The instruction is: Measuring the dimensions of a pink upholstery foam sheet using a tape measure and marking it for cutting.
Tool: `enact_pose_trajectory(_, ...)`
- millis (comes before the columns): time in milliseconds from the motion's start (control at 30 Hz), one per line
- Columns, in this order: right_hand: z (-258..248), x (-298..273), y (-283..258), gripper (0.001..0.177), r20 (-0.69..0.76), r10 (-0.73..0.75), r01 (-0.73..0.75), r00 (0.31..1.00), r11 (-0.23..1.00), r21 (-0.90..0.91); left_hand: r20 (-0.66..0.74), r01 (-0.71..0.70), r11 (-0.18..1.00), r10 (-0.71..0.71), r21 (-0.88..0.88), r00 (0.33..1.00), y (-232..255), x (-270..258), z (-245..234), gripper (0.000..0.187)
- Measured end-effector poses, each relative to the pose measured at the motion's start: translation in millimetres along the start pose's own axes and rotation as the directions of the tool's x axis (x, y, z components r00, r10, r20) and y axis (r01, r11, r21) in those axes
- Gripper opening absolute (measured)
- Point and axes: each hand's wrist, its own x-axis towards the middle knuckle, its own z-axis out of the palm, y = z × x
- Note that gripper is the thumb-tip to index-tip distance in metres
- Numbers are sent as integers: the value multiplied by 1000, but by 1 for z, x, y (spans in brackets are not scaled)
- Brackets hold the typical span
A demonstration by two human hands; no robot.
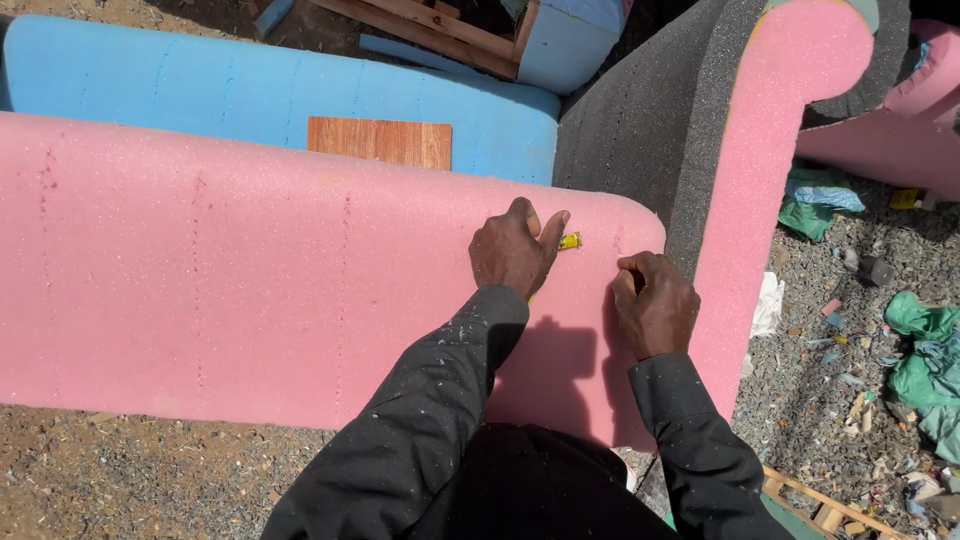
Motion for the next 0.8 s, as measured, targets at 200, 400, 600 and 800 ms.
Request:
enact_pose_trajectory(200,10,-101,7,16,93,103,-99,990,994,-41,53,34,999,-33,-21,998,5,-1,-8,48)
enact_pose_trajectory(400,8,-107,8,14,16,97,-97,995,995,-19,39,-16,997,19,-79,999,1,-3,-12,48)
enact_pose_trajectory(600,28,-91,22,13,-25,93,-94,995,993,-64,78,-72,980,88,-187,993,-13,-2,-13,44)
enact_pose_trajectory(800,42,-212,39,13,5,187,-185,982,979,-88,67,-131,953,154,-272,986,-37,6,1,45)
